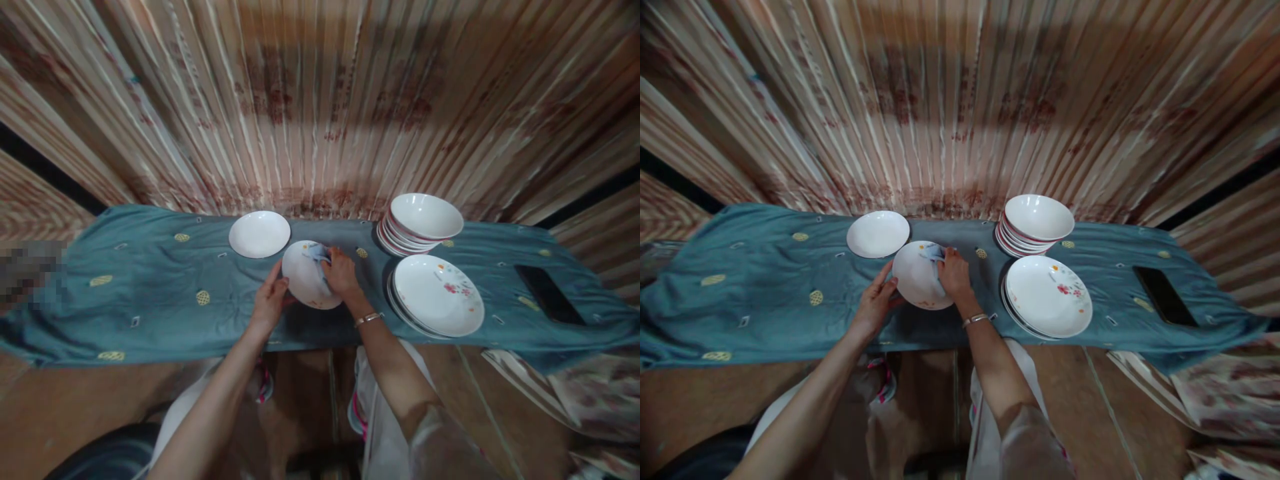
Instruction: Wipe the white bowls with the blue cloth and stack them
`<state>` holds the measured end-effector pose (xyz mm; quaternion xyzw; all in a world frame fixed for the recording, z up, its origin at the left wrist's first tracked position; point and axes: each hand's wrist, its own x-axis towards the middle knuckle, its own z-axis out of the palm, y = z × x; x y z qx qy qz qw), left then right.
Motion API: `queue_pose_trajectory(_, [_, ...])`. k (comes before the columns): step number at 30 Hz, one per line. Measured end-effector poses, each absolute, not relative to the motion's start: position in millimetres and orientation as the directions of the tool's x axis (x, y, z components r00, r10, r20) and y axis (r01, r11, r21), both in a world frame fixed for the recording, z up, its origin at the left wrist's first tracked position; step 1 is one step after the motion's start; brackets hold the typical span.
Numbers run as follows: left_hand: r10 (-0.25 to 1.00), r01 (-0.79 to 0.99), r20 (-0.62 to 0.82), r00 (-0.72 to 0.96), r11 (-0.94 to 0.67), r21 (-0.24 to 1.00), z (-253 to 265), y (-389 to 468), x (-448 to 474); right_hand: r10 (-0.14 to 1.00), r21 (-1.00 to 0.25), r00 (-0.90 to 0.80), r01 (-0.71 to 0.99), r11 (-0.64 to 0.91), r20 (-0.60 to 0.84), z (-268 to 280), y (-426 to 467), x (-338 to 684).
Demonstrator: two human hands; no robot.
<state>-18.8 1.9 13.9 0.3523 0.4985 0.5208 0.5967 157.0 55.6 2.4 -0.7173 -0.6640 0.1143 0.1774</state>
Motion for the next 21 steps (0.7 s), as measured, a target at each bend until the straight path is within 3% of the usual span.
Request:
queue_pose_trajectory(11, [0.974, -0.257, -0.224, -0.035, 0.208, 0.944, 13.2, 0.9, -17.6, 0.974, -0.617, -0.09, 0.761, 0.201, 0.207, -7.3, 64.8, 143.9])
queue_pose_trajectory(21, [0.974, -0.249, -0.219, -0.048, 0.201, 0.947, 12.7, 1.0, -17.4, 0.955, -0.742, -0.213, 0.603, 0.293, 0.204, -4.0, 56.0, 126.8])
